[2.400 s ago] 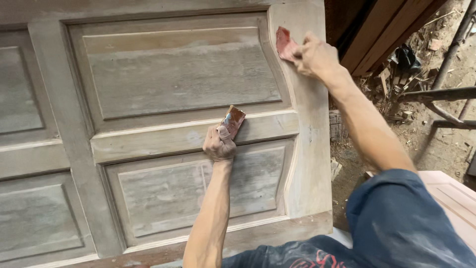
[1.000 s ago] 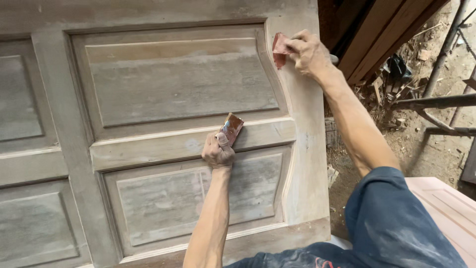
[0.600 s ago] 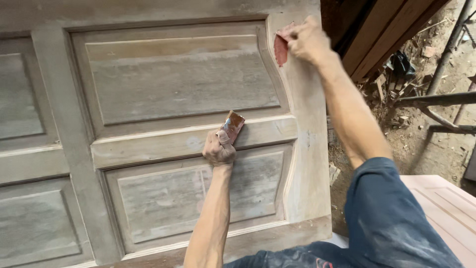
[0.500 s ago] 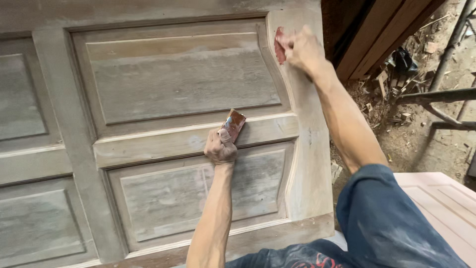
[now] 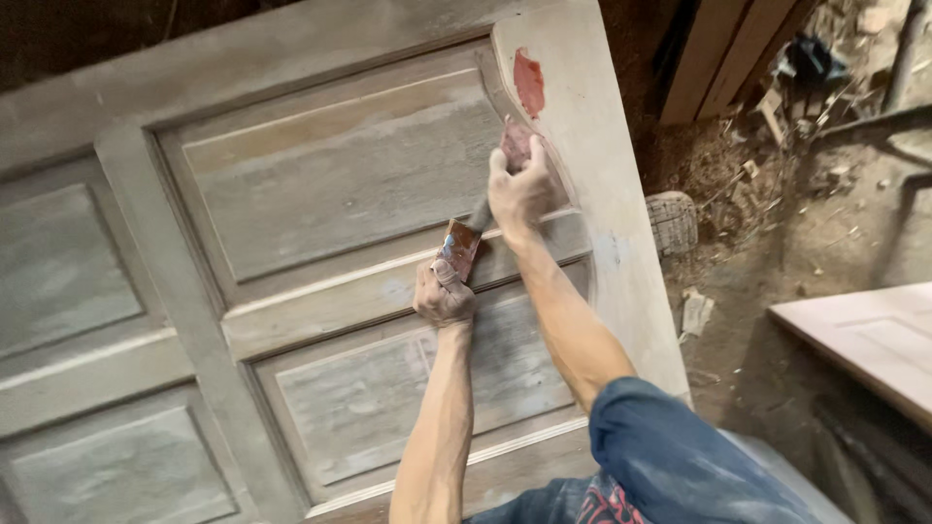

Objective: The person applies a reddish-brown filler to a wooden door using a putty knife. They repeatedly scoop filler from a bucket and spread it into the door's recessed panels and grooves.

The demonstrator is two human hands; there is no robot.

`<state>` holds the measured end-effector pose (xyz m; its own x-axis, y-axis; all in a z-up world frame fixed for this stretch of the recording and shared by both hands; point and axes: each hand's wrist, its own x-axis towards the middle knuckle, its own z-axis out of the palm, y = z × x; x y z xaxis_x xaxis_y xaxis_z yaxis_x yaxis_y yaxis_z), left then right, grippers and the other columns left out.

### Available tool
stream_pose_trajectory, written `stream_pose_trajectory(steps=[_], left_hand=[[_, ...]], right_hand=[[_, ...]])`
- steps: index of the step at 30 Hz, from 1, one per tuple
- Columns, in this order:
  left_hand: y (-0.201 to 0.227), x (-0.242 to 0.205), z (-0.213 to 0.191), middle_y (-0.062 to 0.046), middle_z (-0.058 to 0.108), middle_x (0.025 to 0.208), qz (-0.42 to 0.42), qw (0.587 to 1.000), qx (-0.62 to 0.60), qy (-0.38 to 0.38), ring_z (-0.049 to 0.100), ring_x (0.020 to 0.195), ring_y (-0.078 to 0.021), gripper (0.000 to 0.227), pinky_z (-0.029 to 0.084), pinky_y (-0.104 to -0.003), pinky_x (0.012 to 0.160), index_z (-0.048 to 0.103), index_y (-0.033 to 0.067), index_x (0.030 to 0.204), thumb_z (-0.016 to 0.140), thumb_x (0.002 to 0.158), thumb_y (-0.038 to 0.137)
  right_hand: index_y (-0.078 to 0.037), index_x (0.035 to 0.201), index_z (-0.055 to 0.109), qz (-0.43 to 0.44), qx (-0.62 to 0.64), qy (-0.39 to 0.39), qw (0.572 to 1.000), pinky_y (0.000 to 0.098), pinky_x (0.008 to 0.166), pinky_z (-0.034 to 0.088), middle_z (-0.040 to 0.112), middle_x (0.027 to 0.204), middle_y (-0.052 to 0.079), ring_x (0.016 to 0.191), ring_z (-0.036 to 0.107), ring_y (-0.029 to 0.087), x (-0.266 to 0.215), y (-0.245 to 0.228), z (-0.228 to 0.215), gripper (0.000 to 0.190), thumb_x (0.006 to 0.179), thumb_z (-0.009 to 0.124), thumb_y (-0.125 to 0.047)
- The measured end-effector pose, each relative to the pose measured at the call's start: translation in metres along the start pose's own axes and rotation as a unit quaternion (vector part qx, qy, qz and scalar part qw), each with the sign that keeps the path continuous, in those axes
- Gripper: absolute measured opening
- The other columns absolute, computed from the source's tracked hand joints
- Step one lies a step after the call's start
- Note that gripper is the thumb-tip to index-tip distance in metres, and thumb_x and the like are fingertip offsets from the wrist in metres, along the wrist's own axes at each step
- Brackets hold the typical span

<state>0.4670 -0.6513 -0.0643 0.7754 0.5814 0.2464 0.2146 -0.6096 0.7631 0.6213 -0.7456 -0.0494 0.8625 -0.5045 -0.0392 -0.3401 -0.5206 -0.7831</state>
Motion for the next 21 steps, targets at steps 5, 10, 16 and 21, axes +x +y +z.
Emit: stream_pose_trajectory(steps=[5, 10, 16, 21], left_hand=[[-0.001, -0.002, 0.003, -0.012, 0.065, 0.084, -0.008, 1.0, 0.026, -0.01, 0.066, 0.074, -0.0369, 0.044, 0.051, -0.046, 0.065, 0.069, 0.0074, 0.091, 0.041, 0.111, 0.036], [-0.002, -0.003, 0.003, -0.011, 0.066, 0.083, 0.003, 1.0, 0.023, -0.009, 0.066, 0.073, -0.036, 0.046, 0.051, -0.045, 0.065, 0.07, 0.0073, 0.091, 0.04, 0.111, 0.036], [0.005, 0.0, 0.001, -0.01, 0.066, 0.082, -0.01, 1.0, 0.013, -0.014, 0.066, 0.073, -0.0335, 0.047, 0.052, -0.044, 0.064, 0.07, 0.006, 0.092, 0.04, 0.111, 0.036], [0.006, 0.0, -0.001, -0.01, 0.067, 0.084, -0.001, 1.0, 0.002, -0.015, 0.067, 0.074, -0.0334, 0.048, 0.052, -0.044, 0.066, 0.069, 0.0071, 0.091, 0.039, 0.113, 0.037]], right_hand=[[0.008, 0.128, 0.056, -0.003, -0.006, 0.108, 0.994, 0.0457, 0.088, 0.056, 0.068, 0.111, 0.026, 0.1, 0.07, 0.04, 0.012, 0.016, 0.049, 0.065, 0.085, 0.079, -0.034], [0.01, 0.128, 0.054, 0.045, 0.003, 0.113, 0.993, 0.0449, 0.092, 0.056, 0.068, 0.112, 0.027, 0.103, 0.069, 0.039, 0.019, 0.023, 0.065, 0.067, 0.086, 0.079, -0.036], [0.01, 0.123, 0.056, -0.04, -0.043, 0.155, 0.986, 0.0482, 0.092, 0.054, 0.068, 0.111, 0.028, 0.104, 0.067, 0.043, 0.021, 0.022, 0.068, 0.063, 0.084, 0.081, -0.032], [0.009, 0.122, 0.057, 0.014, -0.02, 0.113, 0.993, 0.0474, 0.091, 0.055, 0.069, 0.108, 0.026, 0.102, 0.069, 0.041, 0.021, 0.019, 0.067, 0.061, 0.084, 0.08, -0.032]])
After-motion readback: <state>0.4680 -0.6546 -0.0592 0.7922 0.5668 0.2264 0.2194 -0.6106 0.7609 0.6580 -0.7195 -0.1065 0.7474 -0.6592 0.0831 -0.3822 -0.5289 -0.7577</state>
